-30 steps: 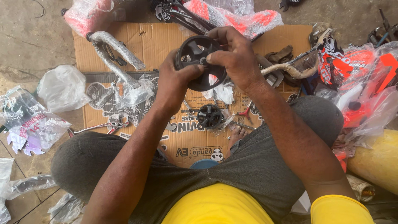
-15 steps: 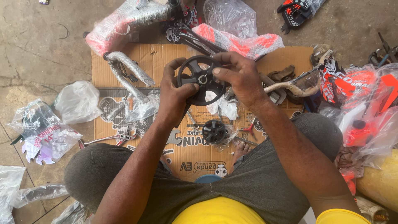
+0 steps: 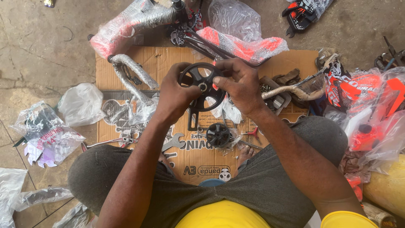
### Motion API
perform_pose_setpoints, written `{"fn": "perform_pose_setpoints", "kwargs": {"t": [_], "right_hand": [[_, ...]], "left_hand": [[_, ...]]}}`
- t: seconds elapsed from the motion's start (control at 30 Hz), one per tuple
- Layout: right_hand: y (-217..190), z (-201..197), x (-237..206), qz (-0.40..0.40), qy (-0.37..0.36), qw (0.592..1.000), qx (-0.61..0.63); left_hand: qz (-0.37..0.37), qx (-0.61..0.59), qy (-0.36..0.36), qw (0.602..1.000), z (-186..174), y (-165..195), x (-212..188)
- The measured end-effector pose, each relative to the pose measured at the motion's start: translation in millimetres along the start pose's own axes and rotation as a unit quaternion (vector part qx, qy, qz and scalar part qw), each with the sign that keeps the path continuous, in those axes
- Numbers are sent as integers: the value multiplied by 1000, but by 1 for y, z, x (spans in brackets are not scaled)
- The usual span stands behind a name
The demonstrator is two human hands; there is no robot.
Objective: The person sits on the floor and assembles motorcycle parts. They use a wrench to tighten bolts on a footrest, then unpack and handle a black plastic sprocket and a chain, preparing them for installation.
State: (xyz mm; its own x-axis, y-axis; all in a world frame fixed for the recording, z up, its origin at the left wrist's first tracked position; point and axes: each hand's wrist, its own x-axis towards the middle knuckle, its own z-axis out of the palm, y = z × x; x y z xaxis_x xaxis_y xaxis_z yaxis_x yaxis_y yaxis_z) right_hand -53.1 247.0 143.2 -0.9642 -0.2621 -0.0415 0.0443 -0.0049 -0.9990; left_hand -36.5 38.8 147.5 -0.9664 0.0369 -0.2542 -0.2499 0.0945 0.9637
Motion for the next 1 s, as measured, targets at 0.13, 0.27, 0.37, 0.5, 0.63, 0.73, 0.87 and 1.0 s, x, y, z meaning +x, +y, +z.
{"fn": "perform_pose_setpoints", "kwargs": {"t": [0.13,0.27,0.37,0.5,0.63,0.73,0.87,1.0], "right_hand": [[-5,2,0,34,10,999,7],[-13,0,7,71,0,997,32],[-12,-1,9,92,-10,995,41],[6,1,10,114,16,986,123],[33,6,15,118,84,976,166],[45,10,20,110,124,971,174],[50,10,22,142,96,971,168],[64,9,24,203,99,968,108]], "left_hand": [[20,-8,-4,1000,-5,-4,2],[30,-109,-5,994,-4,-2,1],[10,-143,-5,990,-2,0,-2],[-59,-174,46,982,2,-9,-2],[-50,-270,63,959,20,-36,0],[6,-353,63,934,36,-58,0],[-23,-280,137,950,39,-75,2],[-50,-215,162,962,10,-81,8]]}}
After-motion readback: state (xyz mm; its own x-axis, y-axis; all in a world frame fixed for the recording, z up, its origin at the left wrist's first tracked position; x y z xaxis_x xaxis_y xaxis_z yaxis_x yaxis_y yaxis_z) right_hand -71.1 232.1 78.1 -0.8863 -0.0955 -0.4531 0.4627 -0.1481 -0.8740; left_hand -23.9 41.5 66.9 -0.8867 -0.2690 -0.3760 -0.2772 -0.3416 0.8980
